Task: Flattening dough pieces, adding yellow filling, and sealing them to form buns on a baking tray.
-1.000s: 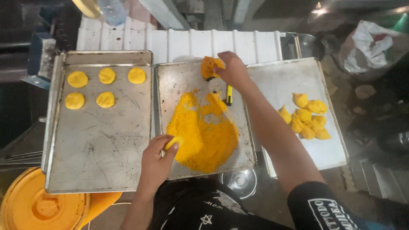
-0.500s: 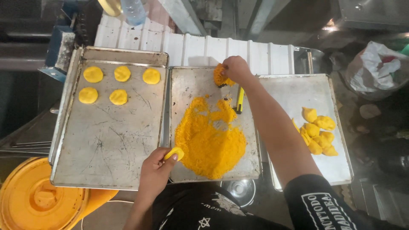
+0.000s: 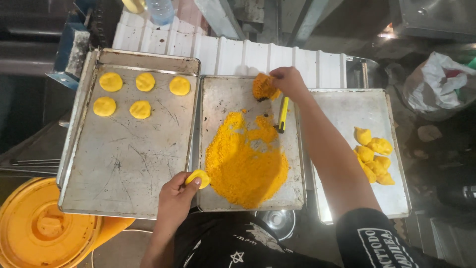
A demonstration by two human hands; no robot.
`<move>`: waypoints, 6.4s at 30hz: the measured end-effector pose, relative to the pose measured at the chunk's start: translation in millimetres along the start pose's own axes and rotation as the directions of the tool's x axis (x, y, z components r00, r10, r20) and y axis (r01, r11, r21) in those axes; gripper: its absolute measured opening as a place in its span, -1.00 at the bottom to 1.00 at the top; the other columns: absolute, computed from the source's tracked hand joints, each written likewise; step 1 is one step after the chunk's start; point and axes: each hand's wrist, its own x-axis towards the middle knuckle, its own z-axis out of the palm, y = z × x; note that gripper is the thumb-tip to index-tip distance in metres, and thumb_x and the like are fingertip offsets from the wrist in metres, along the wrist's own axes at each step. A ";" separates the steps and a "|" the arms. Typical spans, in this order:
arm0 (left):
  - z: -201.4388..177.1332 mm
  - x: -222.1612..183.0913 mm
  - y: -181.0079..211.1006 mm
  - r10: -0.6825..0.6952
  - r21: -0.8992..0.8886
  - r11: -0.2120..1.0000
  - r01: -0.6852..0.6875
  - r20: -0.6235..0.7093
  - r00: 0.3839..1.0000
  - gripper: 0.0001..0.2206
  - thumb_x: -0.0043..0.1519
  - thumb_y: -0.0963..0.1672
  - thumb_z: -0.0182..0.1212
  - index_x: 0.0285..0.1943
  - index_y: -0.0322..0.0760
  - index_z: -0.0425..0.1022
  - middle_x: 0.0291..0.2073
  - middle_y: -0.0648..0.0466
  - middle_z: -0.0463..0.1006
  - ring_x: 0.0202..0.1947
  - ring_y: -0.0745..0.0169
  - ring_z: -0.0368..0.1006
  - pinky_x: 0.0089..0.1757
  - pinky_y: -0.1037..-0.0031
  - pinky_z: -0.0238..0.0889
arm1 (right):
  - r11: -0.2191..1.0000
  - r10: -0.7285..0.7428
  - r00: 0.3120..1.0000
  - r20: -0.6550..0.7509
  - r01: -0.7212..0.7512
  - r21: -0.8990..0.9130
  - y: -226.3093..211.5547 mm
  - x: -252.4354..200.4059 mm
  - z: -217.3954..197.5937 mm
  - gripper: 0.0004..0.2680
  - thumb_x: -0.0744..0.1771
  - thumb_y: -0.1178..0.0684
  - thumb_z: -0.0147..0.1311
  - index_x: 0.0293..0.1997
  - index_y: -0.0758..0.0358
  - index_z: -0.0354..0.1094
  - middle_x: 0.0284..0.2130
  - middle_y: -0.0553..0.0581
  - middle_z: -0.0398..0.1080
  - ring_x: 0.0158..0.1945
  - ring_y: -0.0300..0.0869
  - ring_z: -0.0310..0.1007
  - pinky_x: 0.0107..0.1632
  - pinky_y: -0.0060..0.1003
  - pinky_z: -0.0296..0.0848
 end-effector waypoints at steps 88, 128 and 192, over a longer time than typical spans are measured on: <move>-154.7 66.5 -10.8 0.181 -0.728 0.620 0.294 0.497 0.848 -0.65 0.34 -0.12 0.17 0.25 -0.44 0.45 0.05 -0.03 0.58 0.04 0.16 0.54 0.10 0.25 0.47 | 0.996 -0.046 0.999 -0.005 0.047 0.081 -324.7 -229.6 213.3 -0.64 0.19 0.25 0.37 0.07 0.27 0.41 -0.27 0.07 0.41 -0.30 -0.11 0.37 -0.21 -0.32 0.44; -104.0 32.0 3.7 0.174 -0.725 0.676 0.133 0.333 0.927 -0.69 0.29 -0.18 0.25 0.20 -0.45 0.49 -0.03 0.01 0.60 -0.04 0.25 0.55 0.00 0.33 0.51 | 0.875 -0.256 0.958 0.129 0.173 0.452 -271.0 -266.2 148.7 -0.33 0.21 0.25 0.42 0.44 0.24 0.04 0.20 0.14 0.30 0.29 -0.11 0.31 0.25 -0.14 0.40; -221.4 112.7 -93.6 0.584 0.114 0.771 -0.626 0.264 0.768 -0.74 0.14 -0.27 0.27 0.02 -0.32 0.59 -0.19 -0.10 0.47 -0.24 -0.09 0.48 -0.21 0.27 0.40 | 0.988 -0.139 0.985 -0.099 0.132 -0.074 -311.3 -217.1 361.0 -0.86 0.20 0.27 0.26 -0.22 0.29 0.55 -0.26 0.19 0.48 -0.21 0.00 0.53 -0.18 -0.22 0.51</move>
